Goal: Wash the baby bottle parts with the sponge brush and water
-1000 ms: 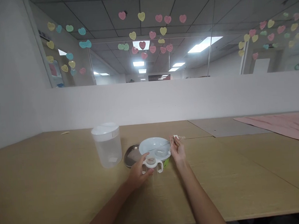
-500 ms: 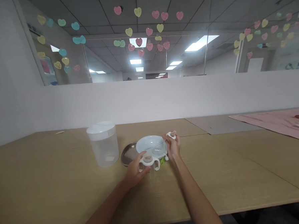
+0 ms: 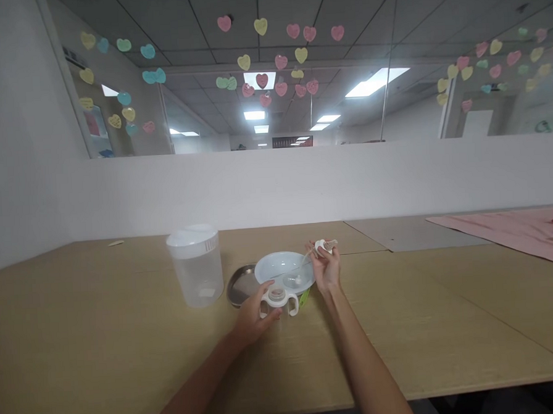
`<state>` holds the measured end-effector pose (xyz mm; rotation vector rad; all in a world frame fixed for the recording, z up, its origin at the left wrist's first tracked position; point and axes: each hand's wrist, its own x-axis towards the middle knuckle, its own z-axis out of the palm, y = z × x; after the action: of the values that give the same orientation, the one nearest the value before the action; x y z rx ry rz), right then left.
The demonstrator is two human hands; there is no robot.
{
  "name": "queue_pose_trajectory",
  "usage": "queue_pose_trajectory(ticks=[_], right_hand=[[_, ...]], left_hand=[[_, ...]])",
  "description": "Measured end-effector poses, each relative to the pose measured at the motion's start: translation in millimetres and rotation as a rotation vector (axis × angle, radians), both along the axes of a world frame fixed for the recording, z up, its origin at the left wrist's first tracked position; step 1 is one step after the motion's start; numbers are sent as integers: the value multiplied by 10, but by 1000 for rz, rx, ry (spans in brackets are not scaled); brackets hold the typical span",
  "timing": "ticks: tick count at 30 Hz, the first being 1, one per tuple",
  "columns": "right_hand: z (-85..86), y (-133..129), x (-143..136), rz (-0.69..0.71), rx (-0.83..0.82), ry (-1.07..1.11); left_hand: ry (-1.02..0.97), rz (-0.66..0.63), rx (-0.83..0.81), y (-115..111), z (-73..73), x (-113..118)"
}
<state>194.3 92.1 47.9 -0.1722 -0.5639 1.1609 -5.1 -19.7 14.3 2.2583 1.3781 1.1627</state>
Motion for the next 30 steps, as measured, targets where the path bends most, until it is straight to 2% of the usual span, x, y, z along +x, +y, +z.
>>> queue_pose_trajectory(ticks=[5,10,20,25,29,30], right_hand=[[-70,54,-13,-72,-29,-100],[-181,68,-98,-158,-81,-398],[-254,16,-181,-35,-22,-978],[-281,15,-195,-42,-51,-981],[-290,-9,-203,5,-55,-963],[-289,-16,-200,-23,-38,-988]], left_hand=[[14,5,14,20,-22,-9],[25,11,22,15,-9,-8],[26,1,-8,19,-13,0],[11,-13,-6,15,-3,-1],[21,2,-3,7,17,10],[26,13,-3,1,27,15]])
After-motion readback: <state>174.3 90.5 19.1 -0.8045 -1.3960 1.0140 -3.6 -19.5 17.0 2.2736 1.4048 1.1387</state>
